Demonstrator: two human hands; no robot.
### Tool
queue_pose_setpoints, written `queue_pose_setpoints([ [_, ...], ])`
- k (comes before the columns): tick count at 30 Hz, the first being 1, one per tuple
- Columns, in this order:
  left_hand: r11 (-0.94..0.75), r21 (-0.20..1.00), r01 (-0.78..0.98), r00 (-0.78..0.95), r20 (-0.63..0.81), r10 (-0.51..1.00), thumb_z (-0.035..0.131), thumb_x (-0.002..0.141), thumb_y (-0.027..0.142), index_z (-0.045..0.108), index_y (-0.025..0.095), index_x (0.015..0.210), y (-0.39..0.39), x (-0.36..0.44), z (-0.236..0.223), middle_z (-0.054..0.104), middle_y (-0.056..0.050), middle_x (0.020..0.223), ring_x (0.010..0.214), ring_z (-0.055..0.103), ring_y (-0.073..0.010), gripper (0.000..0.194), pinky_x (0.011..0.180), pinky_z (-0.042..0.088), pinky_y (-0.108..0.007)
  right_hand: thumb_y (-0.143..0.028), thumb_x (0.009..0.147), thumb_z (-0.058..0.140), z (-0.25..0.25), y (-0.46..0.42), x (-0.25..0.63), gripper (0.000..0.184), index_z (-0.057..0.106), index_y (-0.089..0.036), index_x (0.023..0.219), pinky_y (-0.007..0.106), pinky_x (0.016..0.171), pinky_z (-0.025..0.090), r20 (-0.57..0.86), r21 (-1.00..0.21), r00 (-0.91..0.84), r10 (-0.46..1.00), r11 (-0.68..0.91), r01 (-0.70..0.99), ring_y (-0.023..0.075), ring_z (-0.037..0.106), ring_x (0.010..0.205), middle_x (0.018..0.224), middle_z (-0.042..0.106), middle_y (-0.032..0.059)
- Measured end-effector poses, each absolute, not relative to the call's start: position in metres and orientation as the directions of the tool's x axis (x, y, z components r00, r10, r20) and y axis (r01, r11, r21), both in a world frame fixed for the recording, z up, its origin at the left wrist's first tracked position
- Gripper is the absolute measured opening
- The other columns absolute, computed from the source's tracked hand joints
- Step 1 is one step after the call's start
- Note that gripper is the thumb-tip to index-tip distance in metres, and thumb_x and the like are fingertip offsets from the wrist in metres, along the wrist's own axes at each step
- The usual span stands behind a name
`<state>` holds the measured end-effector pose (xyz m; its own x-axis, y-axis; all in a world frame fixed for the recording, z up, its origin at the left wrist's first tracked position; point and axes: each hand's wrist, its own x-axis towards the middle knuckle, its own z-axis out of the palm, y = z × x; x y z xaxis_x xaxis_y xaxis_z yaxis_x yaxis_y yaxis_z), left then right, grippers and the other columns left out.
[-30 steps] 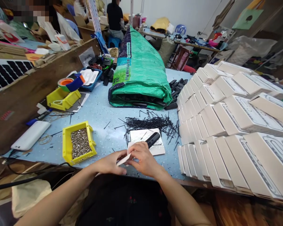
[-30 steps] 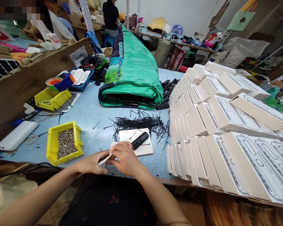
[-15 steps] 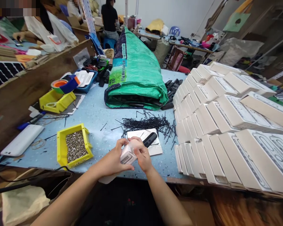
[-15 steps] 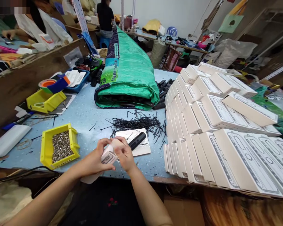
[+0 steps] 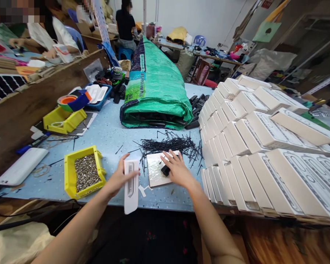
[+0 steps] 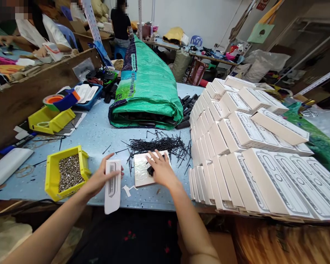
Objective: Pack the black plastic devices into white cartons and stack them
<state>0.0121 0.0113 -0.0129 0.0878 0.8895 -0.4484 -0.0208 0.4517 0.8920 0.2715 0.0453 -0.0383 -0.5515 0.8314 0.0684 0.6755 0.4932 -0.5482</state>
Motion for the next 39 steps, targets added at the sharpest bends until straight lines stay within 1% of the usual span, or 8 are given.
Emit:
queue_pose_setpoints([
  [3,0.446,0.748,-0.493,0.022,-0.501,0.865,0.058,0.082,0.022,0.034,0.027,0.134,0.021,-0.003,-0.016,0.064,-0.005,0.098,0.083,0.067,-0.0205,0.057,0.071,0.057,-0.036,0.005,0.068,0.049,-0.046,0.061,0.298,0.05,0.061,-0.019,0.11,0.067,0.112,0.008,-0.018,-0.495,-0.544,0.839,0.465,0.734,0.0288,0.035,0.136,0.133,0.053,0.0089],
  [6,0.373,0.597,-0.711,-0.114,-0.621,0.776,0.048,0.092,0.025,0.05,0.018,0.11,0.026,0.002,-0.017,0.063,-0.006,0.091,0.079,0.067,-0.0175,0.019,0.069,0.059,-0.033,-0.009,0.077,0.06,-0.04,0.055,0.287,0.037,0.054,-0.02,0.111,0.053,0.106,0.036,0.153,-0.768,-0.349,0.924,0.334,0.546,0.0223,0.058,0.113,0.113,0.063,0.0077],
  [11,0.395,0.495,-0.774,-0.071,-0.687,0.723,0.044,0.095,0.033,0.052,0.014,0.103,0.018,0.033,-0.02,0.064,-0.009,0.093,0.08,0.066,-0.0166,0.023,0.075,0.059,-0.034,-0.04,0.078,0.07,-0.018,0.028,0.218,0.047,0.047,-0.022,0.114,0.044,0.097,0.048,0.351,-0.936,0.025,0.936,0.351,-0.003,0.0231,0.06,0.11,0.118,0.059,0.0122],
  [17,0.278,0.96,-0.04,-0.176,-0.28,0.944,0.072,0.069,0.053,0.048,0.017,0.121,-0.006,0.012,-0.03,0.055,-0.015,0.126,0.116,0.055,-0.0313,0.067,0.094,0.049,-0.046,-0.038,0.081,0.068,-0.013,0.024,0.184,0.075,0.022,-0.025,0.139,0.034,0.09,0.053,0.299,-0.954,-0.001,0.954,0.298,-0.035,0.0184,0.061,0.106,0.123,0.056,0.0133],
  [21,0.038,0.822,0.568,-0.064,-0.001,0.998,0.078,0.06,0.04,0.044,0.021,0.125,-0.017,-0.014,-0.032,0.061,-0.009,0.115,0.106,0.06,-0.0296,0.076,0.091,0.048,-0.039,-0.029,0.095,0.045,-0.029,0.023,0.182,0.064,0.01,-0.024,0.149,0.03,0.089,0.052,0.309,-0.937,-0.366,0.878,0.346,0.039,0.0157,0.06,0.108,0.13,0.052,0.0137],
  [25,0.132,0.753,0.644,-0.213,0.011,0.977,0.069,0.068,0.046,0.039,0.02,0.123,-0.02,-0.025,-0.028,0.062,-0.003,0.091,0.079,0.064,-0.0224,0.068,0.071,0.05,-0.031,-0.017,0.092,0.048,-0.067,0.014,0.179,0.029,0.061,-0.022,0.118,0.033,0.093,0.048,0.276,-0.629,-0.775,0.568,0.717,0.301,0.0184,0.055,0.113,0.123,0.057,0.0102],
  [29,0.102,0.743,0.662,-0.163,0.01,0.987,0.071,0.066,0.05,0.042,0.02,0.116,-0.017,-0.029,-0.032,0.061,-0.003,0.091,0.081,0.063,-0.0226,0.065,0.07,0.048,-0.03,-0.017,0.089,0.055,-0.094,0.014,0.177,0.012,0.067,-0.017,0.091,0.029,0.09,0.047,0.127,-0.407,-0.969,0.212,0.902,0.144,0.017,0.055,0.107,0.107,0.064,0.0071],
  [39,0.067,0.802,0.593,0.015,-0.094,0.995,0.07,0.067,0.046,0.037,0.02,0.121,0.013,-0.004,-0.055,0.063,-0.007,0.104,0.093,0.064,-0.0257,0.069,0.079,0.049,-0.035,-0.022,0.09,0.041,-0.085,0.114,0.217,0.029,0.054,-0.012,0.115,0.027,0.067,0.05,0.137,-0.807,-0.325,0.936,0.296,0.512,0.014,0.062,0.07,0.082,0.066,0.0057],
])
